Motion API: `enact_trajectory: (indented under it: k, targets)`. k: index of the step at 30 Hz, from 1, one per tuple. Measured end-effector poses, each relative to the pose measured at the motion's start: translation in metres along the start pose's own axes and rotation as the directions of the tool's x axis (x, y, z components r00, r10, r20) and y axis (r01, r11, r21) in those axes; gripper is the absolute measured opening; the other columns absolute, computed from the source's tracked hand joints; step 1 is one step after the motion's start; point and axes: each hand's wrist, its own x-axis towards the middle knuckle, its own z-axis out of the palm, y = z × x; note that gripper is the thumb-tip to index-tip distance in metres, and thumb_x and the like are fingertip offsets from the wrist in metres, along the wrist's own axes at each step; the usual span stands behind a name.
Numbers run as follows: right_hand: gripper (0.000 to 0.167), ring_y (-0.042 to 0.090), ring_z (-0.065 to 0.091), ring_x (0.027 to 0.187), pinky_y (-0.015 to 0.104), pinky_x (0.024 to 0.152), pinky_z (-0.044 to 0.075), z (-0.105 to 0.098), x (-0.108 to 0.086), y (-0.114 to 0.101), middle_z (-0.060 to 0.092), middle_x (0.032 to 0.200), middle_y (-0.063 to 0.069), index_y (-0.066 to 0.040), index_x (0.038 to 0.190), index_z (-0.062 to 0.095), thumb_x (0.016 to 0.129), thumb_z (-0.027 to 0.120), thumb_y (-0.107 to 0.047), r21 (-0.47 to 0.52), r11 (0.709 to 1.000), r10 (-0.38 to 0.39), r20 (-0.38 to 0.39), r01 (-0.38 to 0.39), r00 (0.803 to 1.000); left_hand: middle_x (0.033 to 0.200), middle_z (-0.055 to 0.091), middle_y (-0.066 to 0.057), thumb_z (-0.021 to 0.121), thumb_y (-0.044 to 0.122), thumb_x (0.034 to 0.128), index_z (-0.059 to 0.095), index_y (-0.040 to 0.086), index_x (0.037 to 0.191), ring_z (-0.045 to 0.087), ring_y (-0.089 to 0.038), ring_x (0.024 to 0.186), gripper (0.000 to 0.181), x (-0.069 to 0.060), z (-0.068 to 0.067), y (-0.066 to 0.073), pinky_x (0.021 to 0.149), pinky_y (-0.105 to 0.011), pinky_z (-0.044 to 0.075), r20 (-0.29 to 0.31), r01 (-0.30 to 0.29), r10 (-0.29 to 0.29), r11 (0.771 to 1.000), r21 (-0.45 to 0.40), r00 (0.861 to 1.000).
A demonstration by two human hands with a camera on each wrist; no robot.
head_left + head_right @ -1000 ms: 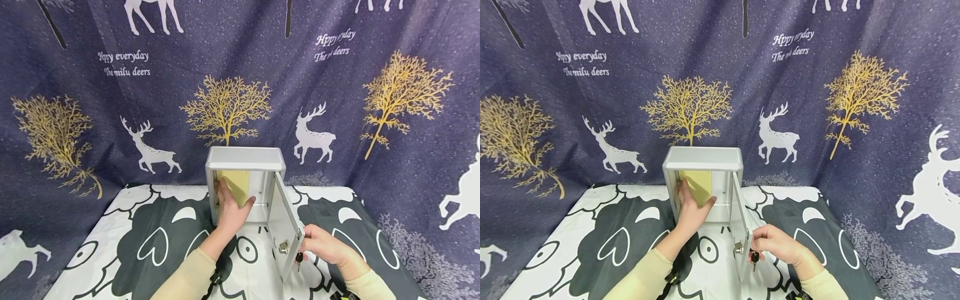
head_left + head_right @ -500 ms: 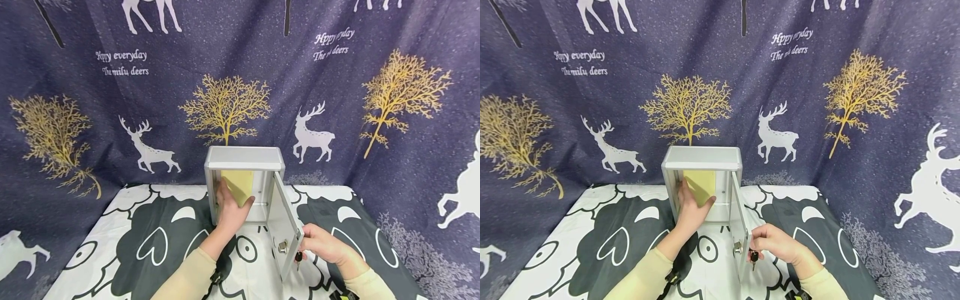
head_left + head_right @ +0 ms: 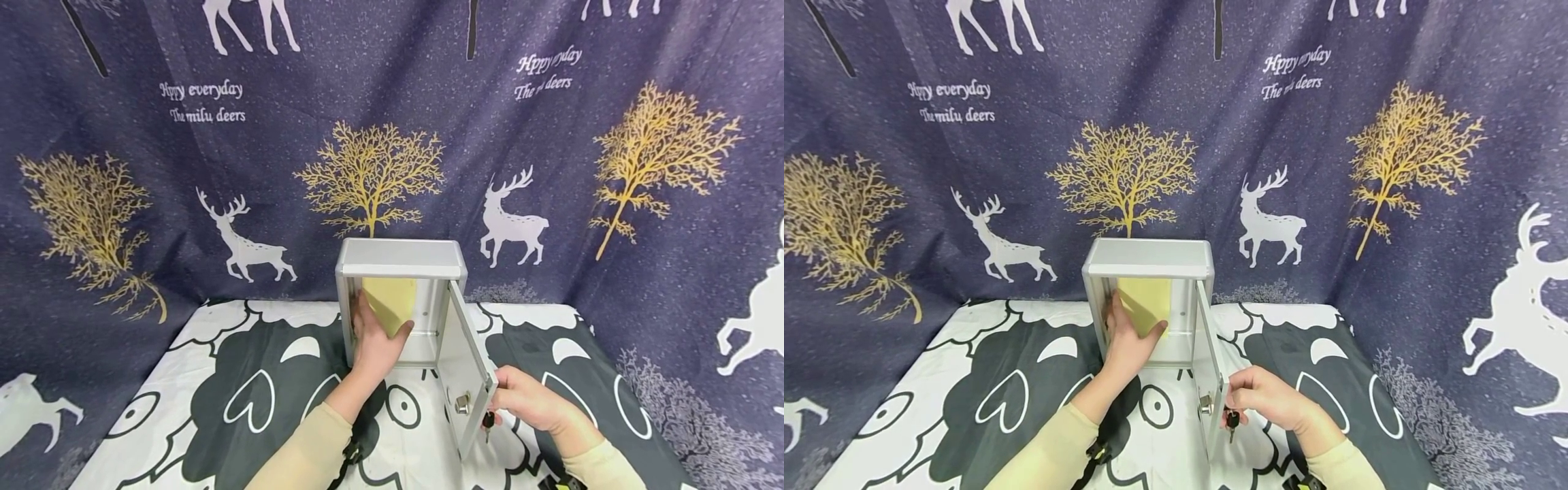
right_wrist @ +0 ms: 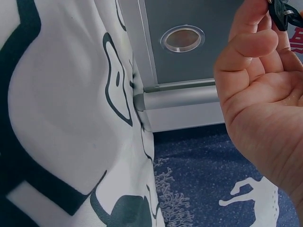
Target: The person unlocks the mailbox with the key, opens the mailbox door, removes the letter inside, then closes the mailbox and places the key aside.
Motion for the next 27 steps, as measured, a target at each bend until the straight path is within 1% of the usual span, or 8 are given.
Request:
enact_trajectory:
  k: [6, 10, 14, 19, 21, 24, 26, 27]
  targets:
    - [0.017, 0.012, 0.073, 0.073, 0.024, 0.067, 0.056, -0.002, 0.000, 0.001, 0.052, 0.072, 0.034, 0.019, 0.090, 0.062, 0.091, 0.050, 0.008, 0.013, 1.000, 0.024, 0.018, -0.024, 1.000, 0.176, 0.017, -0.036, 0.088, 0.041, 0.0959, 0.003, 0.009, 0.179, 0.026, -0.057, 0.160, 0.123, 0.001, 0.000, -0.002, 0.115, -0.075, 0.043, -0.005, 0.014, -0.014, 1.000, -0.027, 1.000]
    - [0.017, 0.013, 0.074, 0.074, 0.022, 0.068, 0.055, -0.002, 0.000, 0.001, 0.051, 0.073, 0.037, 0.020, 0.089, 0.061, 0.092, 0.050, 0.008, 0.016, 0.999, 0.030, 0.021, -0.030, 0.999, 0.174, 0.023, -0.036, 0.087, 0.042, 0.0970, 0.001, 0.007, 0.179, 0.027, -0.055, 0.160, 0.124, 0.002, 0.001, -0.004, 0.117, -0.072, 0.042, 0.013, 0.022, -0.021, 1.000, -0.019, 1.000]
    - [0.016, 0.013, 0.075, 0.074, 0.021, 0.067, 0.055, -0.003, -0.001, 0.002, 0.052, 0.074, 0.038, 0.020, 0.089, 0.062, 0.091, 0.051, 0.008, 0.012, 0.999, 0.030, 0.013, -0.030, 0.999, 0.168, 0.029, -0.039, 0.088, 0.037, 0.0968, 0.001, -0.001, 0.177, 0.028, -0.056, 0.159, 0.124, 0.003, 0.002, -0.007, 0.119, -0.072, 0.040, 0.011, -0.016, 0.016, 1.000, -0.015, 1.000]
    - [0.015, 0.014, 0.075, 0.074, 0.022, 0.067, 0.055, -0.003, -0.001, 0.004, 0.059, 0.072, 0.029, 0.019, 0.089, 0.062, 0.090, 0.052, 0.008, 0.015, 1.000, 0.023, 0.010, -0.023, 1.000, 0.171, 0.023, -0.042, 0.086, 0.031, 0.0980, 0.002, -0.005, 0.175, 0.025, -0.058, 0.160, 0.120, 0.004, 0.005, -0.010, 0.123, -0.071, 0.036, 0.002, -0.041, 0.041, 0.999, -0.028, 0.999]
    - [0.016, 0.014, 0.075, 0.074, 0.022, 0.068, 0.055, -0.003, -0.001, 0.003, 0.059, 0.072, 0.029, 0.020, 0.089, 0.062, 0.091, 0.052, 0.007, 0.020, 0.999, 0.030, 0.008, -0.030, 1.000, 0.165, 0.033, -0.040, 0.086, 0.030, 0.0990, 0.011, -0.006, 0.174, 0.035, -0.055, 0.155, 0.112, 0.005, 0.007, -0.012, 0.119, -0.069, 0.041, -0.009, -0.057, 0.056, 0.998, -0.026, 0.998]
    - [0.016, 0.014, 0.075, 0.075, 0.022, 0.068, 0.055, -0.003, -0.001, 0.003, 0.055, 0.073, 0.036, 0.020, 0.089, 0.062, 0.091, 0.052, 0.007, 0.021, 0.999, 0.030, 0.011, -0.030, 0.999, 0.148, 0.049, -0.031, 0.085, 0.027, 0.1001, 0.033, -0.007, 0.164, 0.051, -0.047, 0.137, 0.089, 0.007, 0.009, -0.014, 0.108, -0.063, 0.049, -0.018, -0.085, 0.084, 0.996, -0.018, 0.996]
    - [0.016, 0.013, 0.075, 0.075, 0.022, 0.068, 0.055, -0.003, -0.001, 0.002, 0.053, 0.074, 0.039, 0.020, 0.088, 0.062, 0.091, 0.052, 0.007, 0.015, 1.000, 0.023, 0.018, -0.023, 1.000, 0.135, 0.055, -0.026, 0.084, 0.026, 0.1013, 0.044, -0.008, 0.155, 0.056, -0.041, 0.124, 0.074, 0.007, 0.009, -0.014, 0.099, -0.060, 0.052, -0.012, -0.111, 0.111, 0.994, -0.002, 0.994]
    - [0.016, 0.013, 0.075, 0.075, 0.022, 0.068, 0.056, -0.003, -0.001, 0.003, 0.053, 0.074, 0.039, 0.019, 0.088, 0.062, 0.091, 0.052, 0.007, 0.010, 1.000, 0.014, 0.023, -0.015, 1.000, 0.133, 0.056, -0.025, 0.083, 0.025, 0.1020, 0.048, -0.008, 0.152, 0.056, -0.041, 0.121, 0.069, 0.008, 0.008, -0.014, 0.099, -0.060, 0.052, 0.005, -0.118, 0.118, 0.993, 0.003, 0.993]
